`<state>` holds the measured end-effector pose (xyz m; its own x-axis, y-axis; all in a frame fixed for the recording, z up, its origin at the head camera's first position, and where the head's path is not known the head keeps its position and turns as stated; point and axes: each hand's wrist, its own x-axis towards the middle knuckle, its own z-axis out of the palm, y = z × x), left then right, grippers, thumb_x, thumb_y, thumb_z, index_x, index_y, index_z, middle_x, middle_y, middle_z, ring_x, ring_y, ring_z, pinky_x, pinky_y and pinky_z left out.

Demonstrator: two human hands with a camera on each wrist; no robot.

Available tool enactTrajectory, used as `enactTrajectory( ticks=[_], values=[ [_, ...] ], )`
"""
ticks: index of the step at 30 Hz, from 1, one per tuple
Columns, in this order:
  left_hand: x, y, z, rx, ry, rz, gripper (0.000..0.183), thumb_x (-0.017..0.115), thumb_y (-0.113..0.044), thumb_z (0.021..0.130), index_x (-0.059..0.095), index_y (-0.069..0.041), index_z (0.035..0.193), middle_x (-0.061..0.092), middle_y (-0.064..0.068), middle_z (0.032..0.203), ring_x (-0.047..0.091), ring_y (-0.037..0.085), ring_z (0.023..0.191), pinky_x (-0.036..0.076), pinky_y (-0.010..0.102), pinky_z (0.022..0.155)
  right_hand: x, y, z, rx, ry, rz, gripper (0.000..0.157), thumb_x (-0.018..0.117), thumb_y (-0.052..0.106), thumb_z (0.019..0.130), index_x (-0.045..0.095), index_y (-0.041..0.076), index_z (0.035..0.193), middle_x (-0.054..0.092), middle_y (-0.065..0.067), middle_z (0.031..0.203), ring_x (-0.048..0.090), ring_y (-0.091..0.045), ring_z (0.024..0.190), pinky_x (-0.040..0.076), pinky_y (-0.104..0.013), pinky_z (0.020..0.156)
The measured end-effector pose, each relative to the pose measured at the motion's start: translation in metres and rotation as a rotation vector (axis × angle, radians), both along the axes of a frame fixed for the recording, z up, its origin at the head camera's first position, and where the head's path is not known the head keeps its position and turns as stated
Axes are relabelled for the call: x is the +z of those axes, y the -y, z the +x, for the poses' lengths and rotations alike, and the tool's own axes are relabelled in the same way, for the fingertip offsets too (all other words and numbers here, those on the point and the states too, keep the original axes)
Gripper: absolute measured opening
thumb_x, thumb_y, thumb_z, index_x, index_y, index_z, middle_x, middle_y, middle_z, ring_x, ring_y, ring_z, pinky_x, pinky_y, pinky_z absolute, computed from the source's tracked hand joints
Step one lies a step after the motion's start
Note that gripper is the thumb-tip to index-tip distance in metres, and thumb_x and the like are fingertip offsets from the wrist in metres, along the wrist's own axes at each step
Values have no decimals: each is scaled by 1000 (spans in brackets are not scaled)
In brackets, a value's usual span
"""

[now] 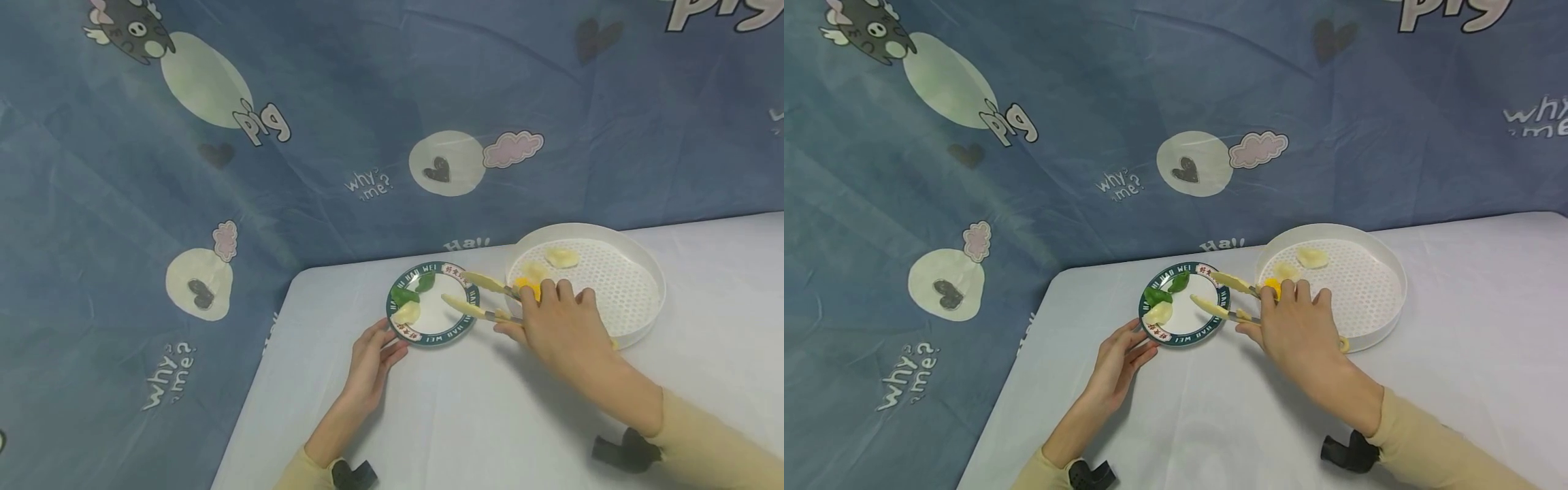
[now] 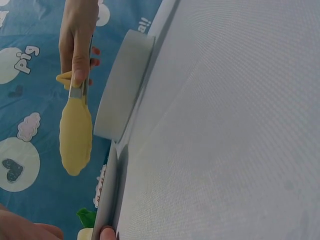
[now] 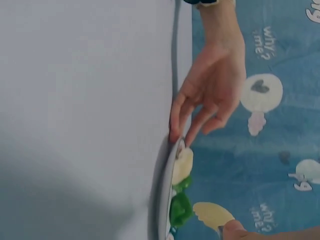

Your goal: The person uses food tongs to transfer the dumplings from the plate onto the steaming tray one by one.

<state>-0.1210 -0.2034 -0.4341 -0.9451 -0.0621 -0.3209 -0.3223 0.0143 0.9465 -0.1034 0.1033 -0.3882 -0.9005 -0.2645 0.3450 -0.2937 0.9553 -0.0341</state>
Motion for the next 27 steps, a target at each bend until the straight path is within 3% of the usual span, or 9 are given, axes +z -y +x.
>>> enactTrajectory(
  ticks=[5,9,15,27],
  values=[
    [1,-1,0,7,4,5,63,39,-13,107,26,5,166,47,27,149,65,21,121,64,25,109,0,15,2,17,23,5,66,71,66,94,59,1,103,60,-18,86,52,-34,79,42,-45,59],
    [1,-1,0,14,4,10,63,40,-12,107,26,6,165,48,28,149,65,19,118,65,25,108,-1,25,2,36,59,5,64,70,65,95,59,2,101,54,-14,83,49,-32,79,41,-42,60],
    [1,-1,0,10,0,14,63,40,-12,107,26,6,165,49,28,149,66,18,116,65,24,107,-4,40,0,56,150,-14,65,69,65,96,63,3,113,54,-13,87,55,-33,88,51,-48,71],
    [0,0,0,7,-16,23,63,40,-11,107,26,7,165,49,29,149,66,16,113,66,22,104,-13,59,-8,99,146,-36,60,70,64,95,59,5,101,51,-11,81,46,-28,78,48,-44,68]
  ],
)
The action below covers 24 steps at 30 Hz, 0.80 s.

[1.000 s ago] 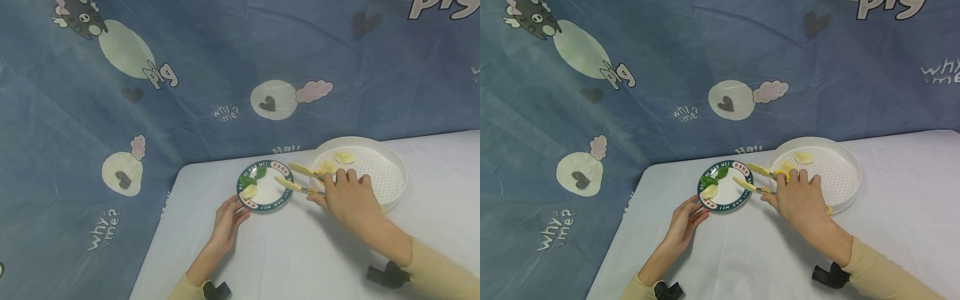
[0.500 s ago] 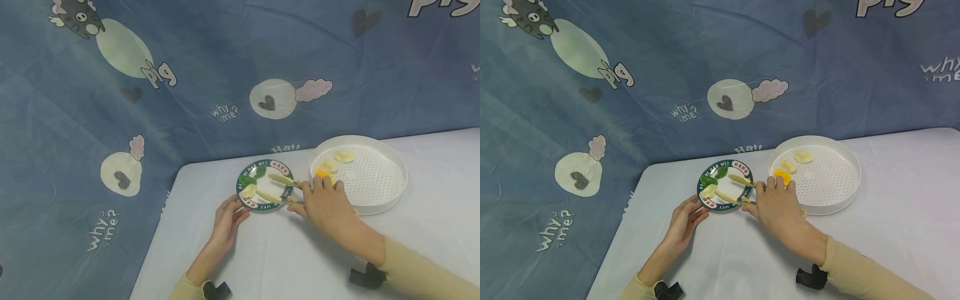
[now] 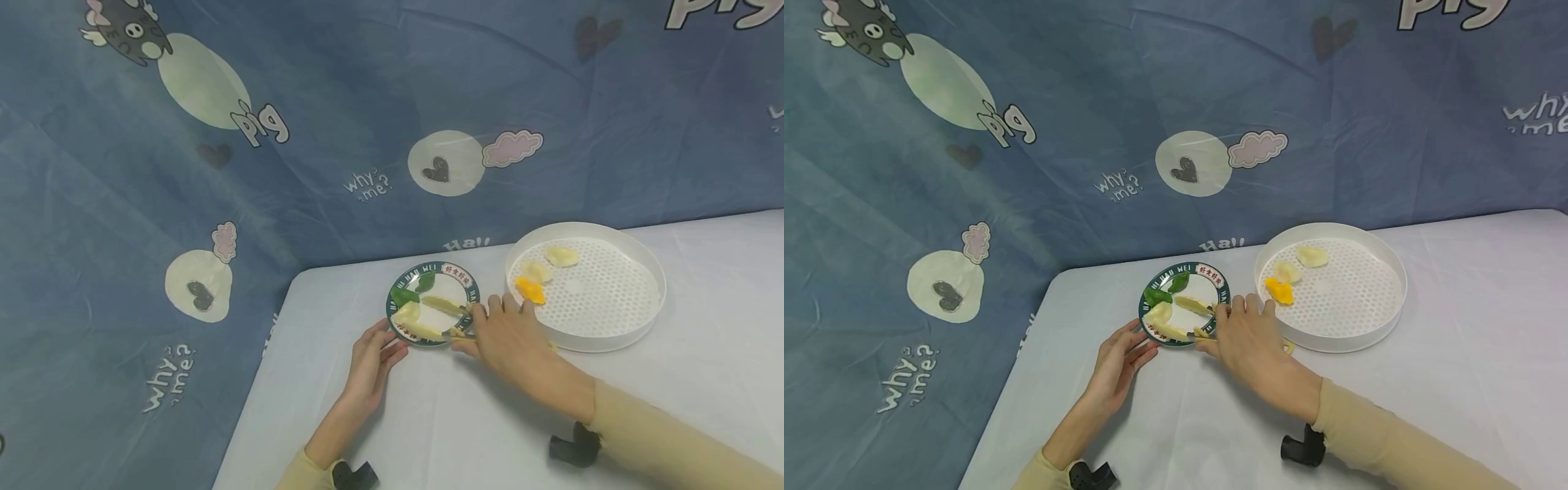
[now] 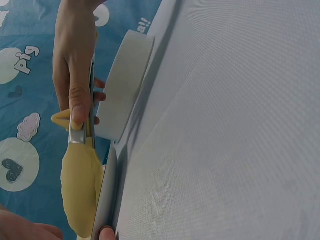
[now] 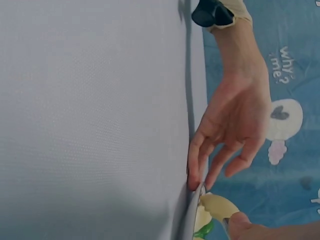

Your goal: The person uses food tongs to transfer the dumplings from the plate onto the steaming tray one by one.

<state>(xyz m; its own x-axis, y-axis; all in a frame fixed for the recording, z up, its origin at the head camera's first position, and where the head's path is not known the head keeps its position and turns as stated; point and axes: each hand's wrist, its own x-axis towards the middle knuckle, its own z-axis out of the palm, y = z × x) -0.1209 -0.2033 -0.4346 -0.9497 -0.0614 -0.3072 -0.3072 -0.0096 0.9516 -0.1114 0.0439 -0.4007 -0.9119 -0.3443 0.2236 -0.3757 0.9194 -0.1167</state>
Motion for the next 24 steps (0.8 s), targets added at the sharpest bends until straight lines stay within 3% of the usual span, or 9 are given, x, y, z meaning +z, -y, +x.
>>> enactTrajectory(
  ticks=[15,24],
  values=[
    [0,-1,1,9,12,-10,62,39,-12,107,27,7,165,46,30,150,67,20,118,65,24,106,-5,18,-11,4,17,23,64,68,65,96,62,2,106,50,-11,81,44,-27,78,45,-39,65],
    [0,-1,0,11,13,-8,62,39,-12,107,28,7,165,48,28,147,67,20,118,66,24,106,-16,22,-10,-26,-111,18,63,72,64,92,60,3,103,51,-12,80,44,-28,76,43,-38,63]
  ],
)
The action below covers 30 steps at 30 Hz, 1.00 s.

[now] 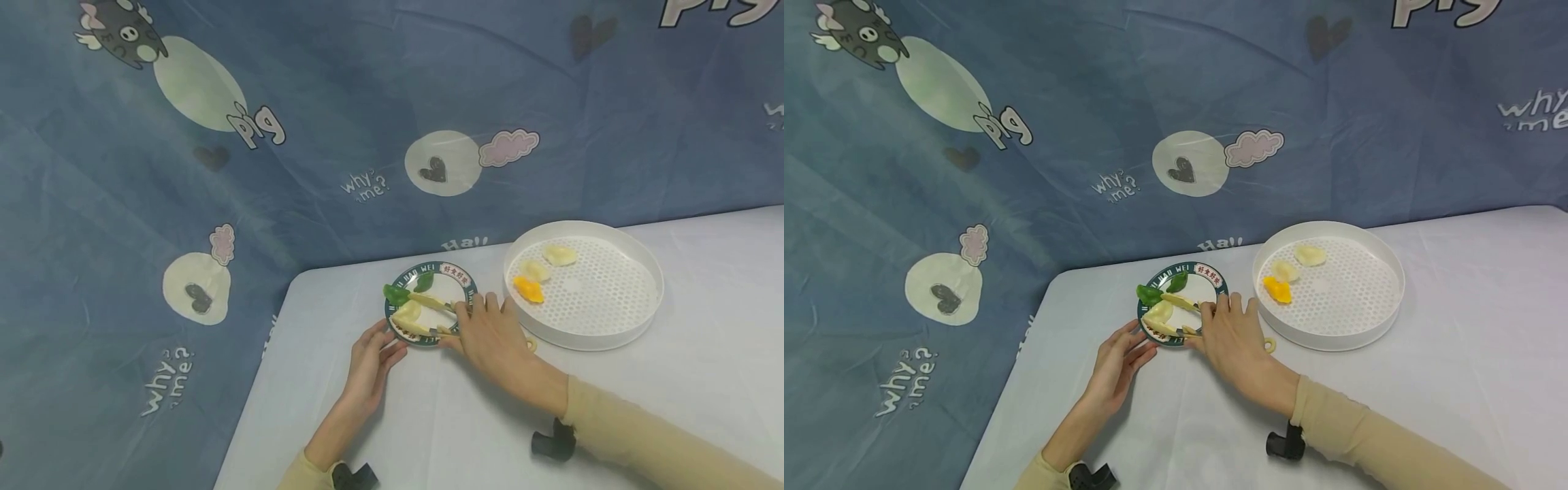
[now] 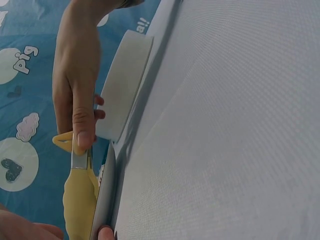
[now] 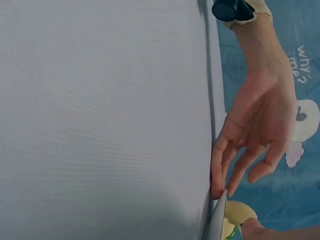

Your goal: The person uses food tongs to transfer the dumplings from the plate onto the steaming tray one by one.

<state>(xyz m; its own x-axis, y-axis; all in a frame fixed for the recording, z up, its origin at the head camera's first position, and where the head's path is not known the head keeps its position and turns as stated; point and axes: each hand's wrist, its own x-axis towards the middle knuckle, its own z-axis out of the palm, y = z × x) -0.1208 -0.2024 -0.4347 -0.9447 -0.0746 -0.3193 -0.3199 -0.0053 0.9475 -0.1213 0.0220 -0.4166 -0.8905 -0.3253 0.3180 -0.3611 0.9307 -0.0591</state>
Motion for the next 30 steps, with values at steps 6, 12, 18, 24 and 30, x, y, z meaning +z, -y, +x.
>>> enactTrajectory(
  ticks=[6,12,18,24,30],
  values=[
    [0,0,1,-6,2,3,62,39,-12,107,28,6,165,48,28,147,67,19,117,66,24,106,-2,-1,1,-9,-15,35,63,70,64,94,59,3,105,51,-12,81,44,-28,76,42,-38,63],
    [0,0,0,-7,0,11,61,39,-11,107,28,7,164,49,28,146,67,18,116,65,24,106,1,-5,5,-1,-16,34,64,69,65,95,61,3,107,53,-13,82,45,-30,77,46,-43,66],
    [1,0,-1,0,9,5,62,40,-12,107,28,6,165,50,28,147,67,20,118,65,26,108,8,-14,7,-7,14,17,64,69,66,95,59,4,104,50,-12,82,45,-30,79,45,-44,68],
    [1,0,-1,7,13,5,62,40,-11,107,28,6,165,50,28,147,67,19,116,65,25,108,16,-27,12,-27,9,24,62,68,66,96,59,5,101,48,-10,80,47,-29,80,46,-43,68],
    [1,0,0,18,13,21,62,40,-10,106,29,6,164,52,26,144,67,17,113,66,23,106,20,-41,16,-53,8,19,61,70,64,96,58,4,100,48,-10,80,48,-31,81,45,-45,67]
  ],
)
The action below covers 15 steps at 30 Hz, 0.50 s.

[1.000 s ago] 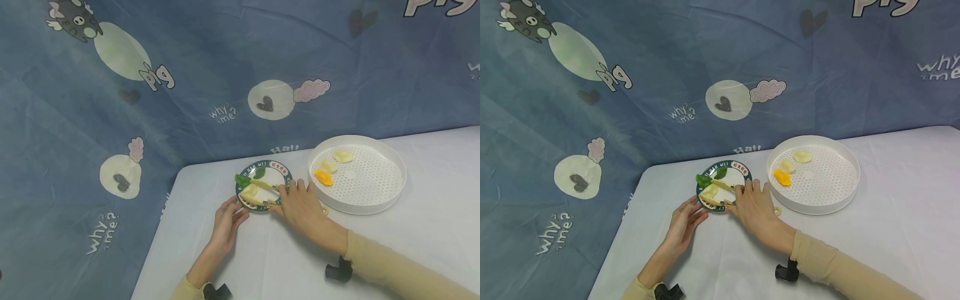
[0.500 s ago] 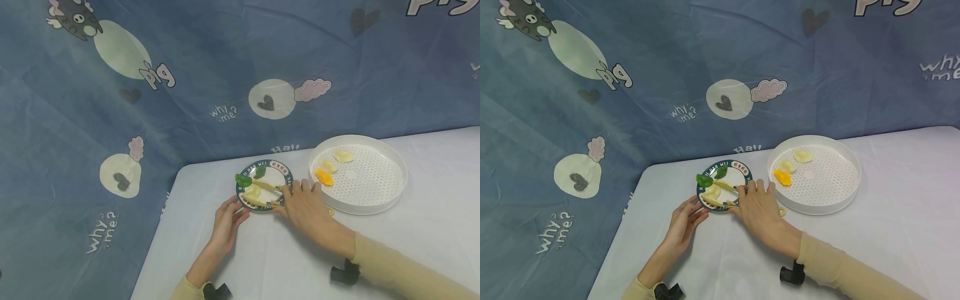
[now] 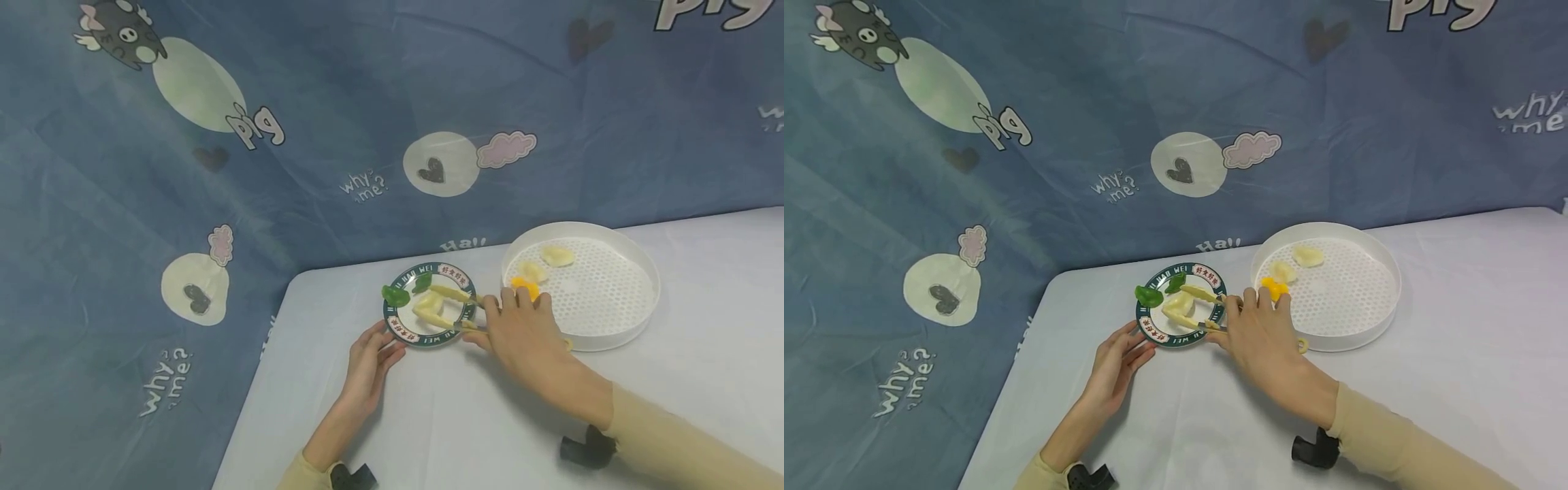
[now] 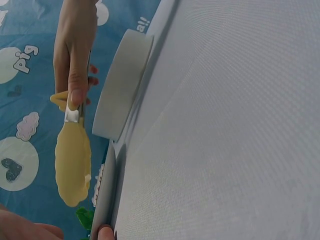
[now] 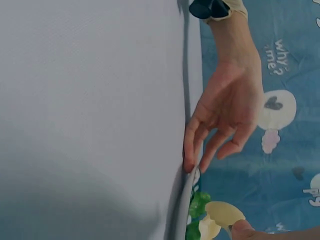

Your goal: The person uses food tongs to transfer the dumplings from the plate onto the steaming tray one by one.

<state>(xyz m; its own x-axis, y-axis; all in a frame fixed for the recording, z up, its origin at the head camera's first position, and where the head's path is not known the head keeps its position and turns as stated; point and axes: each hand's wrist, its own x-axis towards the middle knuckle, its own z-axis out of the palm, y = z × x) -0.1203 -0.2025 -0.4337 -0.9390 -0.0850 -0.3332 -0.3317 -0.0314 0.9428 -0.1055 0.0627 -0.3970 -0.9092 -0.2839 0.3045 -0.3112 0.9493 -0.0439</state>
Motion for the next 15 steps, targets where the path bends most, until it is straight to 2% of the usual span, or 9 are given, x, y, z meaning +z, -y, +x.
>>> enactTrajectory(
  ticks=[8,11,15],
  values=[
    [-1,0,-1,-1,6,-11,62,40,-10,105,30,5,165,51,26,146,67,18,116,65,25,108,8,-20,3,-25,-2,-7,63,69,64,96,57,2,100,53,-13,83,48,-33,82,42,-44,65],
    [-1,0,-2,1,8,-11,62,40,-11,106,30,5,165,51,25,146,67,18,116,65,26,108,12,-30,3,-33,13,-18,64,67,64,97,59,1,105,52,-14,85,47,-33,81,41,-45,65],
    [-1,1,-1,-1,8,-14,62,40,-11,106,29,5,165,52,25,145,66,17,115,65,25,108,17,-44,3,-46,32,-42,63,65,62,100,60,0,108,53,-17,86,50,-36,82,43,-50,66]
  ],
)
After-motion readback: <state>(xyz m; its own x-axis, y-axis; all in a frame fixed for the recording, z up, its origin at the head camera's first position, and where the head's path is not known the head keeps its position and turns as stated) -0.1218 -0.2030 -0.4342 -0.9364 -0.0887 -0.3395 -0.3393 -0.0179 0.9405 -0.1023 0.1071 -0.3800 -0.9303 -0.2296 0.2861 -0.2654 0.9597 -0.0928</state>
